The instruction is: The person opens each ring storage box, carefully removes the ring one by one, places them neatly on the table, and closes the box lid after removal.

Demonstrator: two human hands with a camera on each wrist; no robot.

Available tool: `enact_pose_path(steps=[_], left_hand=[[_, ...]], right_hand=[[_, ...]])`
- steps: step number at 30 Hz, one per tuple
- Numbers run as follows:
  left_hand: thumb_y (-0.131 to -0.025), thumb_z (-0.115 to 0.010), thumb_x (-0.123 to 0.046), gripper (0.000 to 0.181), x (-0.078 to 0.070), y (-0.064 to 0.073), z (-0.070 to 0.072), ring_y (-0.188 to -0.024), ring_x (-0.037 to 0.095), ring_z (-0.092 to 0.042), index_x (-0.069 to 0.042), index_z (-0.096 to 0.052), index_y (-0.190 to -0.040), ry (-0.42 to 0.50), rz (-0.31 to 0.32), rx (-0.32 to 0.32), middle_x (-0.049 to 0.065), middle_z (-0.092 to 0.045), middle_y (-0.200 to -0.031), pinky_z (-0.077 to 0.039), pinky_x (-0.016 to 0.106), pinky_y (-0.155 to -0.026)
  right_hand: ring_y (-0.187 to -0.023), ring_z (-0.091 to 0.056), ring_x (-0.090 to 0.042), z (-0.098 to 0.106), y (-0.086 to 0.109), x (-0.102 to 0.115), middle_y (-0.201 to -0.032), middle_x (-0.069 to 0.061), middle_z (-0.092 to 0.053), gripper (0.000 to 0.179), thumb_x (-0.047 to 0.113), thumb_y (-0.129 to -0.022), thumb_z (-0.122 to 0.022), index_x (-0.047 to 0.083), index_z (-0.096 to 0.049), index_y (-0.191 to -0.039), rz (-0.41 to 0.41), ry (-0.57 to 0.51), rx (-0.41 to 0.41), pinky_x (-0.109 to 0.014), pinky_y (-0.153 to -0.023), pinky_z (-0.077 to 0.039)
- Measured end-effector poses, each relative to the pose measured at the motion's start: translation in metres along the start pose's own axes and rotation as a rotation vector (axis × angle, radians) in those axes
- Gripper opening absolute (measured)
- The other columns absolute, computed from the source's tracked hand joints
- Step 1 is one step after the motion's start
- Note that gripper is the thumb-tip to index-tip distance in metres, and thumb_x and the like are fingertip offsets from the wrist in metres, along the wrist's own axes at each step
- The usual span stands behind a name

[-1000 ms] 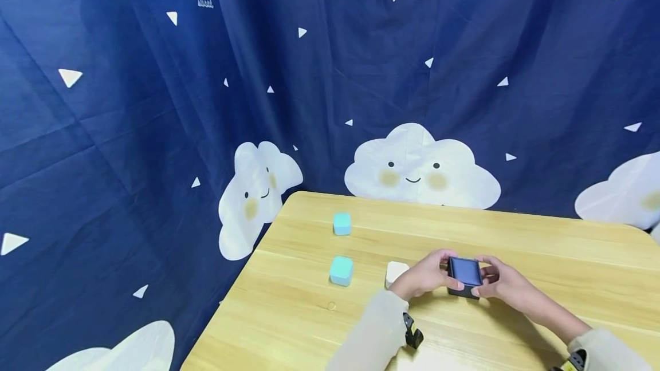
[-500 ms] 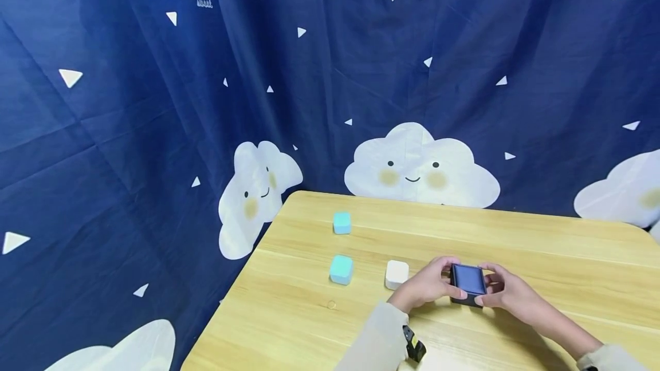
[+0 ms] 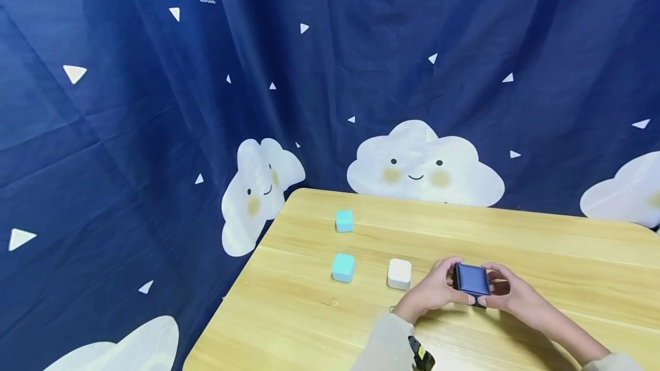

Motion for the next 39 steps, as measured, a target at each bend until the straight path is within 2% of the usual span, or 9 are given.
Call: enact_pose_path(steps=[5, 8, 11, 13, 16, 21, 26, 32, 39], left_hand=[[-0.070, -0.082, -0.004, 0.088, 0.009, 0.000, -0.004, -0.106, 0.009, -0.052, -0.028, -0.038, -0.143, 0.007, -0.003, -0.023, -0.006, -0.040, -0.130, -0.047, 0.021, -0.087], [-0.071, -0.081, -0.003, 0.086, 0.014, -0.001, -0.005, -0.108, 0.008, -0.053, -0.024, -0.038, -0.143, 0.012, -0.022, -0.023, -0.008, -0.043, -0.131, -0.047, 0.021, -0.089], [-0.071, -0.079, 0.000, 0.083, 0.018, -0.002, -0.004, -0.111, 0.009, -0.054, -0.019, -0.040, -0.142, 0.032, -0.035, -0.019, -0.009, -0.046, -0.131, -0.047, 0.020, -0.090], [-0.070, -0.079, 0.003, 0.082, 0.019, -0.002, -0.003, -0.114, 0.010, -0.054, -0.017, -0.042, -0.140, 0.043, -0.035, -0.020, -0.008, -0.049, -0.130, -0.047, 0.019, -0.092], [-0.068, -0.079, 0.007, 0.082, 0.021, -0.002, -0.003, -0.116, 0.012, -0.054, -0.017, -0.044, -0.138, 0.037, -0.015, -0.030, -0.007, -0.049, -0.128, -0.046, 0.018, -0.093], [-0.064, -0.078, 0.012, 0.086, 0.020, -0.003, -0.004, -0.117, 0.011, -0.054, -0.015, -0.045, -0.139, 0.010, 0.008, -0.052, -0.006, -0.050, -0.127, -0.045, 0.016, -0.094], [-0.062, -0.077, 0.016, 0.089, 0.018, -0.005, -0.006, -0.115, 0.010, -0.055, -0.016, -0.045, -0.139, -0.027, 0.016, -0.070, -0.007, -0.049, -0.126, -0.045, 0.016, -0.093], [-0.062, -0.077, 0.015, 0.090, 0.017, -0.005, -0.007, -0.112, 0.009, -0.056, -0.016, -0.044, -0.140, -0.088, 0.012, -0.080, -0.007, -0.049, -0.127, -0.046, 0.017, -0.092], [-0.063, -0.078, 0.013, 0.089, 0.018, -0.005, -0.008, -0.115, 0.009, -0.055, -0.016, -0.044, -0.139, -0.132, 0.014, -0.085, -0.005, -0.049, -0.130, -0.045, 0.016, -0.093]], right_hand=[[-0.109, -0.055, -0.034, 0.000, 0.002, 0.000, -0.128, -0.031, -0.046, 0.076, 0.015, -0.080, -0.077, -0.007, -0.033, -0.138, 0.041, 0.006, -0.016, -0.020, -0.077, -0.051], [-0.108, -0.055, -0.019, 0.000, 0.005, -0.002, -0.133, -0.031, -0.042, 0.078, 0.016, -0.081, -0.076, -0.005, -0.031, -0.141, 0.037, -0.017, -0.012, -0.018, -0.078, -0.049], [-0.101, -0.053, -0.002, -0.001, 0.006, -0.005, -0.136, -0.029, -0.039, 0.080, 0.016, -0.082, -0.075, -0.004, -0.028, -0.144, 0.036, -0.052, -0.013, -0.019, -0.077, -0.049], [-0.096, -0.052, 0.003, -0.003, 0.006, -0.009, -0.136, -0.026, -0.038, 0.080, 0.015, -0.083, -0.074, -0.003, -0.026, -0.145, 0.040, -0.070, -0.017, -0.019, -0.076, -0.048], [-0.093, -0.054, -0.002, -0.005, 0.004, -0.013, -0.127, -0.022, -0.044, 0.079, 0.012, -0.083, -0.072, -0.004, -0.025, -0.145, 0.031, -0.109, -0.017, -0.022, -0.073, -0.048], [-0.090, -0.054, -0.009, -0.004, 0.003, -0.018, -0.110, -0.017, -0.052, 0.079, 0.011, -0.085, -0.070, -0.004, -0.022, -0.146, -0.037, -0.186, 0.014, -0.024, -0.069, -0.046], [-0.092, -0.053, -0.012, -0.002, 0.003, -0.019, -0.110, -0.018, -0.052, 0.078, 0.013, -0.087, -0.067, -0.004, -0.019, -0.147, -0.051, -0.200, 0.049, -0.022, -0.074, -0.045], [-0.092, -0.054, -0.010, -0.002, 0.003, -0.020, -0.113, -0.016, -0.052, 0.075, 0.013, -0.087, -0.068, -0.004, -0.024, -0.145, -0.022, -0.170, 0.011, -0.021, -0.076, -0.048], [-0.091, -0.053, -0.011, -0.002, 0.006, -0.019, -0.109, -0.018, -0.052, 0.076, 0.013, -0.087, -0.067, -0.003, -0.023, -0.146, -0.043, -0.193, 0.008, -0.021, -0.076, -0.049]])
Point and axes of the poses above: each hand's wrist, its own y-axis away from the middle knuckle, its own z-axis out of the back of the hand, x = y × z, the point moved 1 cm from there along -y, towards the middle knuckle
